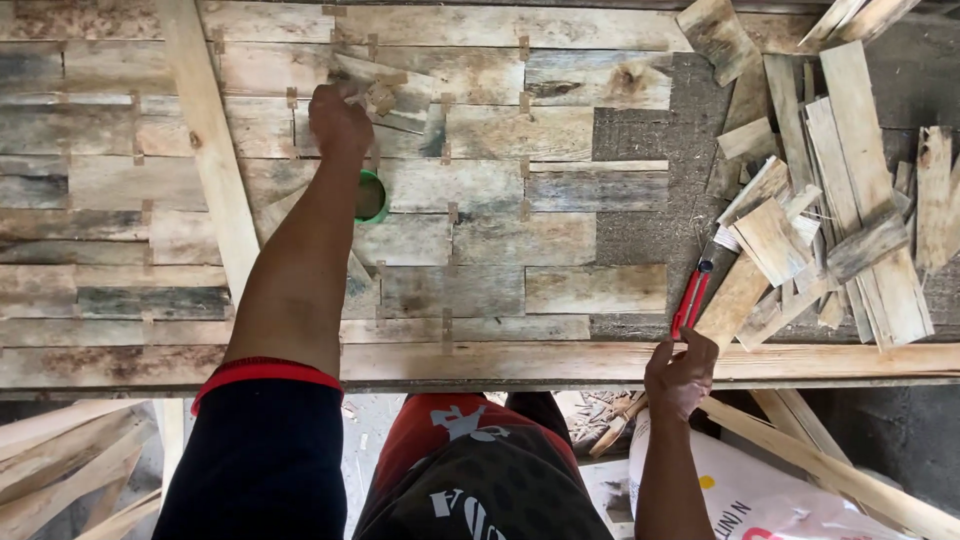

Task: Arranging and trimming small wood strips to create a patterned surface on a panel.

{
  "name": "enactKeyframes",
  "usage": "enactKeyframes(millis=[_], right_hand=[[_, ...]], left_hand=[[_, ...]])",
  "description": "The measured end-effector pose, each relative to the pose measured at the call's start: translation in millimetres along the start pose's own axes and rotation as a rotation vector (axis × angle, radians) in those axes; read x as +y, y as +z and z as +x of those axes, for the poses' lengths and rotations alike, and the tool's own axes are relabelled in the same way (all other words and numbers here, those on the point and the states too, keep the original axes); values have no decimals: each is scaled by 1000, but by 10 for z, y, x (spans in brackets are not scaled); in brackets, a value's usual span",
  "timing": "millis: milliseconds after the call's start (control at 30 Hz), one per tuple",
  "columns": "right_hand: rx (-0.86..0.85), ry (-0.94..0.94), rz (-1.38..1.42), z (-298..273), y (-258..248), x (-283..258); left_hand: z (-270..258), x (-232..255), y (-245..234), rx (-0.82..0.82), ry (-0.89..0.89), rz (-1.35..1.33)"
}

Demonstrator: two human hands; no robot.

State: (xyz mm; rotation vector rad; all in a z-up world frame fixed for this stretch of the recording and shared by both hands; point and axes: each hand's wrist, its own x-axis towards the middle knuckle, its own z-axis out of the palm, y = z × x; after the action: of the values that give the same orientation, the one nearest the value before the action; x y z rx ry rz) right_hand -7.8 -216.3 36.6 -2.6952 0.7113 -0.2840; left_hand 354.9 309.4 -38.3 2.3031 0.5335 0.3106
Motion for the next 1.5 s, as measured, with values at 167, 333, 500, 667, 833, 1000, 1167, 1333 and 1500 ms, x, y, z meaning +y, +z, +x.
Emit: enactKeyframes(millis=[167, 333, 500, 667, 833, 1000, 1167, 1333, 1500], right_hand=[[-83, 18, 44, -272, -61, -483], [-64, -192, 53, -543, -45, -641], [-148, -112, 109, -643, -18, -691], [-106, -156, 154, -559, -115, -1020], [-131, -162, 164, -469, -93, -1177], [-200, -276, 243, -322, -87, -1455], [-273, -333, 238, -194, -42, -1747], [-304, -421, 242, -81, 18, -2040], [-348, -523, 278, -29, 48, -2321]], left_hand=[[355, -248, 234, -91, -19, 22], [491, -336, 447, -139, -37, 84], [486, -255, 547, -73, 68, 296], [402, 22, 292, -135, -134, 78], [414, -201, 371, -118, -12, 8], [400, -198, 308, -67, -10, -176], [304, -22, 141, -103, -112, -323], [222, 88, 25, -70, -80, -496], [175, 84, -35, 30, -30, -538]])
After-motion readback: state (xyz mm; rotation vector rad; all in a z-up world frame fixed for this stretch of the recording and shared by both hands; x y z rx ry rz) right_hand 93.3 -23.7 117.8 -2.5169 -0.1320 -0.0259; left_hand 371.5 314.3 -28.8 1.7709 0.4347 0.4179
